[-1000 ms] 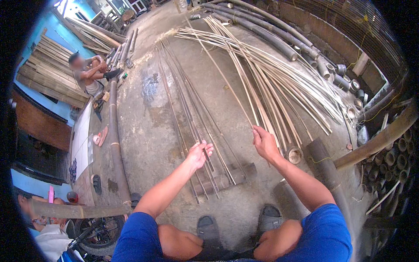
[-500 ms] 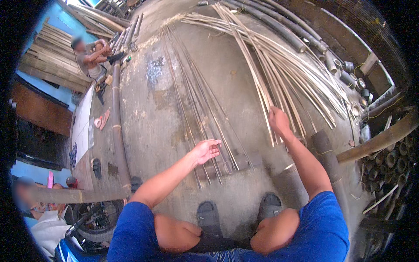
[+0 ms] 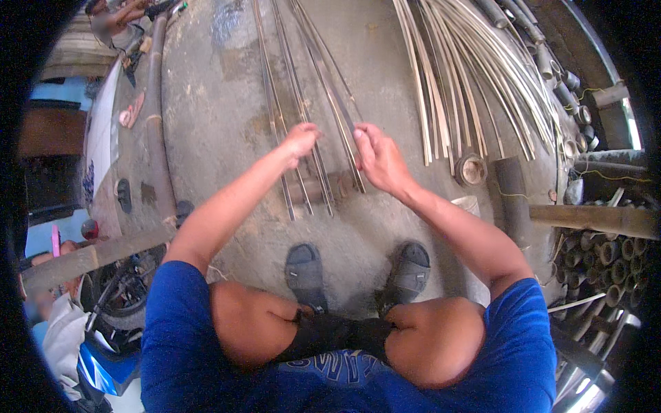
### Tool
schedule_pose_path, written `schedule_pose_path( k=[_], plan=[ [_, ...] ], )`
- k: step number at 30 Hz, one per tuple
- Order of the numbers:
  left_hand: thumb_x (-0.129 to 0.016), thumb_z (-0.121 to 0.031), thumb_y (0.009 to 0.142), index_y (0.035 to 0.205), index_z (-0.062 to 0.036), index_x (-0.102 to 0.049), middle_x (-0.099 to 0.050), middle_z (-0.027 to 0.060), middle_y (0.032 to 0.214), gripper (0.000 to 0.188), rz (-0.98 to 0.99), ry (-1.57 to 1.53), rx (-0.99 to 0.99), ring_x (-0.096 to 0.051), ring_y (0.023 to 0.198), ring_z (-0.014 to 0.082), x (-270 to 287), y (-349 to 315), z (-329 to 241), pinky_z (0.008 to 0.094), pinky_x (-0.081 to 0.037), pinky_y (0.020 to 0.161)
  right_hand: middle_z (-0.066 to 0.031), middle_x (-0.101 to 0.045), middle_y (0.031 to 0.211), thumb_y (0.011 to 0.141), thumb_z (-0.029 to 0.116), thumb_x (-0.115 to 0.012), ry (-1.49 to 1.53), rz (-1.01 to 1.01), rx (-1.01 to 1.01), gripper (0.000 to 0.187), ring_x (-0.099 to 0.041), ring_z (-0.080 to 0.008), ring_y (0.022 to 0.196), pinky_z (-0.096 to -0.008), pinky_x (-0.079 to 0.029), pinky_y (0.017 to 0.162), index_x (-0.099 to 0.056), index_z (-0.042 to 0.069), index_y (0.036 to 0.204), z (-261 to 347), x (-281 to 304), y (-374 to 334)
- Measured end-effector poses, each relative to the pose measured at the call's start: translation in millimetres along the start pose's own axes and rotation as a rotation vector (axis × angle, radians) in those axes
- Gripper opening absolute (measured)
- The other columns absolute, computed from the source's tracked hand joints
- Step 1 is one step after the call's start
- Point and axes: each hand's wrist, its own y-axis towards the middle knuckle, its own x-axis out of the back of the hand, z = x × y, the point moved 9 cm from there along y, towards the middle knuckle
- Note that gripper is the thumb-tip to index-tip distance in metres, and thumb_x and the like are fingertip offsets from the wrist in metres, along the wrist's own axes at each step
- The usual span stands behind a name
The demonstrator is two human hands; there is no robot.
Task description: The person sits on the floor and gathers thin bamboo strips, aligns them into a bundle, and then ties the bundle with yellow string. The person then places the tied bundle onto a nearby rack.
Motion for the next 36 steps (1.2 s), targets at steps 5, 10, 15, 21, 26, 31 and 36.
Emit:
schedule_pose_path(
  k=[5,10,15,21,26,31,36],
  plan=[
    [-0.066,-0.021,0.092,0.151,-0.0011,-0.021,-0.05,0.0187,0.134,0.077,-0.251,0.065,0.095,-0.058,0.11,0.0257,19,19,52,0.039,-0.054,0.087,-0.0085,-0.064,0.064,0.103,0.028,-0.046,-0.022,-0.024,0.009,0.039,-0.063,-0.0151,0.062,-0.0338,-0.049,0.064,-0.054,-0.003,0.127,-21,-3,14],
    [-0.066,-0.019,0.091,0.152,-0.0005,-0.016,-0.045,0.023,0.143,0.081,0.017,-0.212,0.212,-0.058,0.114,0.0296,-11,7,49,0.0444,-0.053,0.088,-0.0071,-0.065,0.067,0.103,0.027,-0.049,-0.15,0.044,-0.107,0.033,-0.063,-0.0132,0.068,-0.0325,-0.049,0.064,-0.055,0.001,0.122,-73,5,25],
    [-0.066,-0.018,0.091,0.152,0.0012,-0.019,-0.054,0.0214,0.133,0.079,-0.039,-0.122,0.129,-0.059,0.114,0.0273,-9,14,47,0.0424,-0.05,0.093,-0.0031,-0.067,0.075,0.101,0.027,-0.056,0.036,0.159,-0.21,0.023,-0.06,-0.0104,0.067,-0.0298,-0.047,0.06,-0.058,0.006,0.111,-114,18,31],
    [-0.067,-0.023,0.09,0.147,0.0012,-0.035,-0.059,0.0203,0.129,0.07,-0.239,0.085,-0.034,-0.056,0.12,0.0293,18,16,30,0.0386,-0.043,0.103,-0.0059,-0.066,0.074,0.096,0.023,-0.063,-0.074,0.211,-0.321,0.021,-0.062,-0.0121,0.061,-0.0297,-0.051,0.057,-0.066,0.003,0.102,-136,30,12],
    [-0.066,-0.026,0.09,0.141,-0.0034,-0.045,-0.058,0.0249,0.129,0.059,-0.333,0.131,-0.053,-0.058,0.118,0.0354,45,18,34,0.0403,-0.045,0.101,-0.0115,-0.069,0.078,0.095,0.026,-0.064,-0.226,0.201,-0.326,0.026,-0.067,-0.0154,0.066,-0.0328,-0.053,0.059,-0.068,0.002,0.103,-138,33,10],
    [-0.067,-0.029,0.088,0.141,-0.0104,-0.046,-0.051,0.0246,0.13,0.06,-0.473,0.337,-0.076,-0.051,0.123,0.037,74,7,29,0.0401,-0.041,0.105,-0.0232,-0.069,0.083,0.096,0.03,-0.058,-0.565,0.161,-0.145,0.031,-0.069,-0.037,0.08,-0.0461,-0.054,0.074,-0.065,0.0,0.104,-125,32,15],
    [-0.068,-0.032,0.089,0.138,-0.0097,-0.045,-0.049,0.0246,0.129,0.059,-0.666,0.34,0.088,-0.054,0.115,0.0305,97,-17,44,0.045,-0.042,0.101,-0.0192,-0.065,0.075,0.1,0.031,-0.052,-0.37,-0.063,-0.049,0.032,-0.065,-0.0324,0.074,-0.0436,-0.05,0.068,-0.056,0.0,0.107,-77,32,14]
  ],
)
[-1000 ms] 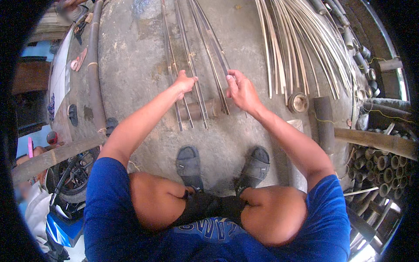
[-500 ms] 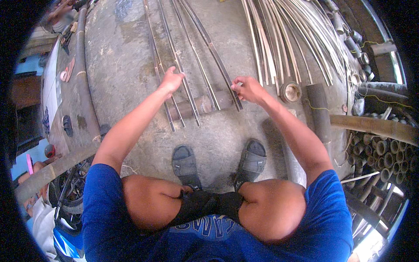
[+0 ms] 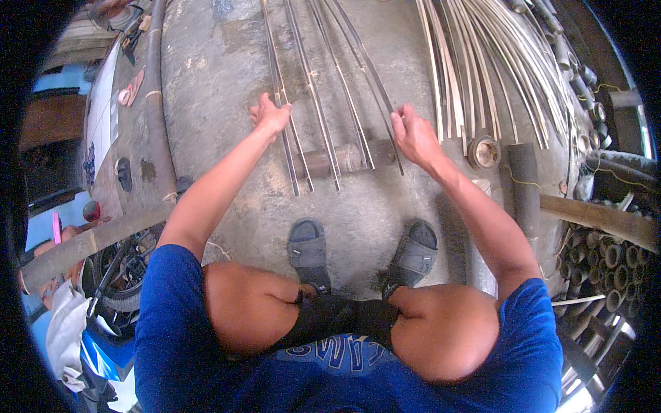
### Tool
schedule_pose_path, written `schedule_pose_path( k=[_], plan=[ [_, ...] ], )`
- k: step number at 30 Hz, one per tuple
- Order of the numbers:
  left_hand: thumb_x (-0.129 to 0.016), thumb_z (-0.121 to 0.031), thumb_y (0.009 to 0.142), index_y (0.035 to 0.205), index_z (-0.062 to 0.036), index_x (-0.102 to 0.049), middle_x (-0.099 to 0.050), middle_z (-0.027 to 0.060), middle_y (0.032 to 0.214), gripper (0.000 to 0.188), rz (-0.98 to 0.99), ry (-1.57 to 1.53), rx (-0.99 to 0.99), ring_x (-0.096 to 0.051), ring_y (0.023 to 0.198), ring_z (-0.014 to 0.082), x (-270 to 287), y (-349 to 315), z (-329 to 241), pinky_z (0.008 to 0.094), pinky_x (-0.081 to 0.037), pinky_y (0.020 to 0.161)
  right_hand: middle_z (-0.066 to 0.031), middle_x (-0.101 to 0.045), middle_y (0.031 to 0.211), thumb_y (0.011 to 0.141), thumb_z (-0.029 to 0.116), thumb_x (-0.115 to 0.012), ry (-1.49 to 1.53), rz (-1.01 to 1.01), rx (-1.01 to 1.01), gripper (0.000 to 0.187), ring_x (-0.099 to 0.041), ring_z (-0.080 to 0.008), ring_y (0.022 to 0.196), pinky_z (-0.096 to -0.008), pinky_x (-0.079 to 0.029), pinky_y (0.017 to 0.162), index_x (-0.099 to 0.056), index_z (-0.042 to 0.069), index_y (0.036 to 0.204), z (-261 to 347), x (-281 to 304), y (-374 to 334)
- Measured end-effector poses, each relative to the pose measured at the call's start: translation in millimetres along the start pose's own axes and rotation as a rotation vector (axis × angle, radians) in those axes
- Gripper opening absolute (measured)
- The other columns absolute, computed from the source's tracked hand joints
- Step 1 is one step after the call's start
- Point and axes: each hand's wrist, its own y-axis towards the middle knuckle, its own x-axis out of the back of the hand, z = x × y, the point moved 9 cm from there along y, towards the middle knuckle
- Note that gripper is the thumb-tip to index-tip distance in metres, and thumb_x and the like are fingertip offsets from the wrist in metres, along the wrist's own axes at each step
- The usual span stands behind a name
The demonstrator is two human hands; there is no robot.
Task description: The person sits on the floor and gathers thin bamboo strips, aligns them into a bundle, and then ties the bundle with yellow string. The person then places the tied bundle onto a nearby rack.
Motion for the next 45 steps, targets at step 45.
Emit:
schedule_pose_path(
  k=[45],
  plan=[
    [-0.066,-0.025,0.096,0.108,-0.0034,-0.063,-0.067,0.0045,0.095,0.025,1.006,-1.032,0.068,-0.065,0.084,0.0123,-23,-92,-74,0.0276,-0.057,0.073,0.0028,-0.058,0.078,0.101,0.032,-0.058,0.79,0.793,-0.177,0.023,-0.057,-0.0062,0.067,-0.0243,-0.052,0.06,-0.057,0.011,0.091,60,-95,-66]
  ],
)
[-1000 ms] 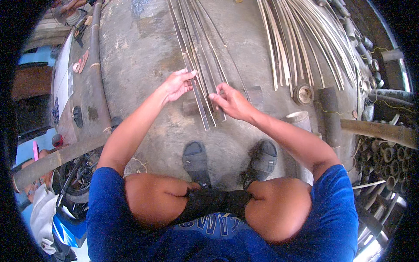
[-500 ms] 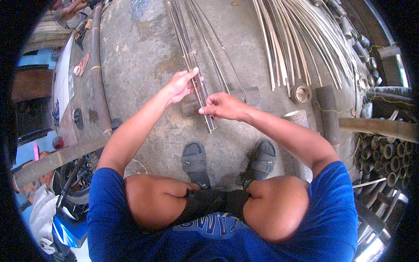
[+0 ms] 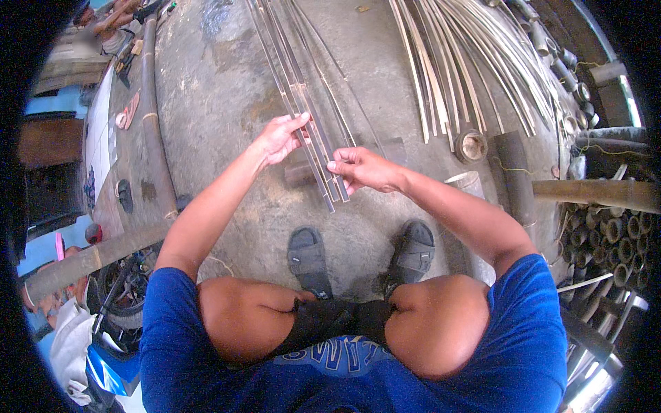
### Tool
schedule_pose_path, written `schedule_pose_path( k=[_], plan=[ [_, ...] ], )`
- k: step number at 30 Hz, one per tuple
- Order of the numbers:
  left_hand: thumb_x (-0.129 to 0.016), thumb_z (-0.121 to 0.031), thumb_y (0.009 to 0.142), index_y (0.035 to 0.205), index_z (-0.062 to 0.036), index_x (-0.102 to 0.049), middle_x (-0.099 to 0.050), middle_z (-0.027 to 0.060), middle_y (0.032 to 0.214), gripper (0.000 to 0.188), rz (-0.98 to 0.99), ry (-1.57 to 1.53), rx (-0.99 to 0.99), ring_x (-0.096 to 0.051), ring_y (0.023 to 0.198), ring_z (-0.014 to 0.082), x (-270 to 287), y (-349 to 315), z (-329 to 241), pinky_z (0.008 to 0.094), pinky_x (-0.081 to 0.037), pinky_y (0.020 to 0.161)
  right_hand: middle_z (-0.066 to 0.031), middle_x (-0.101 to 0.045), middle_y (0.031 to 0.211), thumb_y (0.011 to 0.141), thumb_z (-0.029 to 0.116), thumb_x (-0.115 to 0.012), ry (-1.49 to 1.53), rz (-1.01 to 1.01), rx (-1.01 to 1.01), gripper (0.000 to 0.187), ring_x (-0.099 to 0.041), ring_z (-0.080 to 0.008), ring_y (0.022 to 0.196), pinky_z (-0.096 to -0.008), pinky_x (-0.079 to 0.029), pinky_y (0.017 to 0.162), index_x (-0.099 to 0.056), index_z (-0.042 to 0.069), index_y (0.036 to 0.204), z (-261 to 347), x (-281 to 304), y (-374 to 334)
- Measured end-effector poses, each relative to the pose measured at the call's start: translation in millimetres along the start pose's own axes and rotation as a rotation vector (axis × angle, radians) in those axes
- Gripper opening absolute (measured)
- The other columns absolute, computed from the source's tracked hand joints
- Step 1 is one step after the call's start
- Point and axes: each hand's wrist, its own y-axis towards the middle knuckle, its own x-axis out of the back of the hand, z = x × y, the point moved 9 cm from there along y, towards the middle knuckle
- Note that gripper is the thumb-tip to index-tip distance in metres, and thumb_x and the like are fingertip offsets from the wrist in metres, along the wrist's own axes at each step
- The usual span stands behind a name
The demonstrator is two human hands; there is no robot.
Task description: The person sits on the floor and gathers thin bamboo strips, aligns them into a bundle, and then ties the bundle with yellow string. The person then places the tied bundle onto a nearby rack.
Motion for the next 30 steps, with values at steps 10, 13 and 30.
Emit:
schedule_pose_path(
  k=[10,13,30],
  plan=[
    [-0.065,-0.026,0.096,0.109,-0.0035,-0.064,-0.067,0.0045,0.095,0.026,0.014,-0.006,-0.013,-0.064,0.075,0.0105,-1,3,1,0.0259,-0.058,0.067,0.0033,-0.058,0.077,0.098,0.032,-0.063,0.064,0.024,-0.02,0.022,-0.058,-0.0058,0.067,-0.0226,-0.049,0.058,-0.059,0.011,0.091,8,-4,5],
    [-0.064,-0.027,0.097,0.113,-0.0034,-0.064,-0.067,0.0038,0.095,0.028,0.015,0.012,-0.006,-0.063,0.077,0.0105,-2,2,0,0.0261,-0.057,0.068,0.0034,-0.059,0.078,0.097,0.032,-0.064,0.055,0.025,-0.022,0.022,-0.058,-0.006,0.067,-0.0225,-0.05,0.058,-0.059,0.011,0.09,8,-1,8],
    [-0.059,-0.027,0.1,0.115,-0.0049,-0.06,-0.068,0.0061,0.103,0.027,0.135,-0.002,-0.11,-0.068,0.093,0.018,-37,-16,-36,0.0365,-0.057,0.085,0.0017,-0.062,0.083,0.1,0.027,-0.06,0.047,0.148,0.135,0.018,-0.062,-0.0071,0.071,-0.0252,-0.054,0.061,-0.057,0.01,0.097,26,-16,-16]
  ],
)
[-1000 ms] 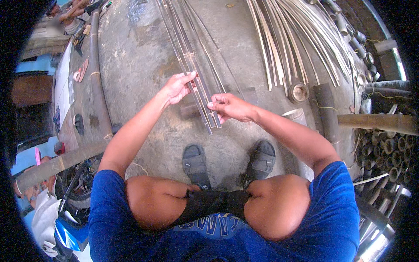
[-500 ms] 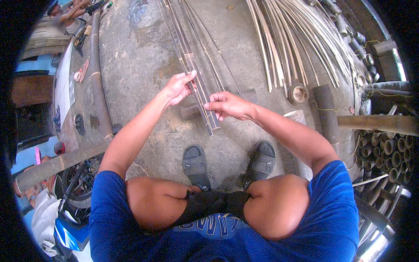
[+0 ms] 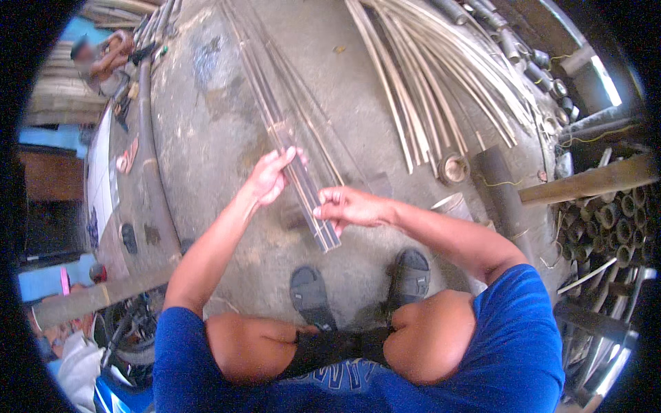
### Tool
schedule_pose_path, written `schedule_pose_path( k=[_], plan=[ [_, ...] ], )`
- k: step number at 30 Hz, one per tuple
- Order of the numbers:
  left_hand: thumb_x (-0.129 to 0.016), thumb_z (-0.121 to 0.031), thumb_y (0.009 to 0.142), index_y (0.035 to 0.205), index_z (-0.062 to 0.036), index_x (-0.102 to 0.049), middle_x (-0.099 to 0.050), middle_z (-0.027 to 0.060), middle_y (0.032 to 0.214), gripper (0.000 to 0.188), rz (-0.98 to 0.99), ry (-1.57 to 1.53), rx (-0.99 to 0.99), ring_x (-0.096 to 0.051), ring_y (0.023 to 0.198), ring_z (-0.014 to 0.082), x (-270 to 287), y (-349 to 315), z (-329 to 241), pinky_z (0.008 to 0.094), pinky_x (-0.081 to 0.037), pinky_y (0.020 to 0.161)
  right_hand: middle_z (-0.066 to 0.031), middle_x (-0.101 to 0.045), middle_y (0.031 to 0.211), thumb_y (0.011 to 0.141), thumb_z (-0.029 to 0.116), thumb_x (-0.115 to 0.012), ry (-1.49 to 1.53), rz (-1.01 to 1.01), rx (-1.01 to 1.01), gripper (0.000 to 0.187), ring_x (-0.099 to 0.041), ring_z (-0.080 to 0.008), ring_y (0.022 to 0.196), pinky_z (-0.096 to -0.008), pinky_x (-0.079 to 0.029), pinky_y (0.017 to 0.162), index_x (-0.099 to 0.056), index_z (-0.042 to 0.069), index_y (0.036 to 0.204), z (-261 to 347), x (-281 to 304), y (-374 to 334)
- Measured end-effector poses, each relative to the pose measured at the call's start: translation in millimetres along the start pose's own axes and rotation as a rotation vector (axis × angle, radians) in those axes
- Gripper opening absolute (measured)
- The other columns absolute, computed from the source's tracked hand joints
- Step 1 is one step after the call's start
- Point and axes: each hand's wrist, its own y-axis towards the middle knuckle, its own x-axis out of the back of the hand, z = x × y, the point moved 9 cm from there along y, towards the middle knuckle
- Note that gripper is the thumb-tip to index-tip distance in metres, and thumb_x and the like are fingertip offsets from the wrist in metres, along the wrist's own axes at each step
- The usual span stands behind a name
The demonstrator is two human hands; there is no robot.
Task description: The person sits on the floor and gathers thin bamboo strips, aligns them into a bundle, and then ties the bundle with yellow string. The person then places the tied bundle onto a nearby rack.
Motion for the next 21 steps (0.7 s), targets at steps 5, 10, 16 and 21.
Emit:
schedule_pose_path(
  k=[5,10,16,21],
  plan=[
    [-0.059,-0.022,0.099,0.113,-0.003,-0.058,-0.069,0.0123,0.106,0.023,0.007,-0.06,0.137,-0.068,0.099,0.0234,26,13,49,0.0403,-0.058,0.087,0.0021,-0.062,0.078,0.1,0.029,-0.06,-0.033,-0.027,-0.129,0.02,-0.061,-0.0058,0.065,-0.0229,-0.054,0.059,-0.057,0.01,0.096,-27,3,4],
    [-0.058,-0.021,0.1,0.112,-0.0009,-0.057,-0.069,0.0162,0.106,0.023,-0.047,-0.036,0.262,-0.069,0.098,0.0253,25,14,63,0.0397,-0.059,0.085,-0.0047,-0.061,0.077,0.098,0.033,-0.062,-0.15,-0.075,-0.215,0.031,-0.064,-0.0129,0.064,-0.0288,-0.057,0.059,-0.059,0.003,0.089,-44,14,0],
    [-0.056,-0.02,0.101,0.109,-0.0005,-0.056,-0.068,0.0184,0.107,0.021,-0.048,-0.056,0.286,-0.07,0.097,0.0274,16,27,66,0.0416,-0.06,0.085,-0.0142,-0.07,0.079,0.096,0.033,-0.061,-0.652,-0.315,-0.05,0.033,-0.071,-0.0229,0.07,-0.0377,-0.058,0.064,-0.065,0.0,0.09,15,88,-6],
    [-0.057,-0.02,0.1,0.11,-0.0006,-0.056,-0.069,0.018,0.106,0.022,-0.019,-0.059,0.32,-0.07,0.098,0.0278,1,40,74,0.0426,-0.06,0.086,-0.0255,-0.068,0.084,0.088,0.025,-0.062,-1.307,-0.92,-0.032,0.027,-0.068,-0.0423,0.087,-0.0507,-0.055,0.078,-0.066,-0.002,0.087,26,233,-47]
  ],
)
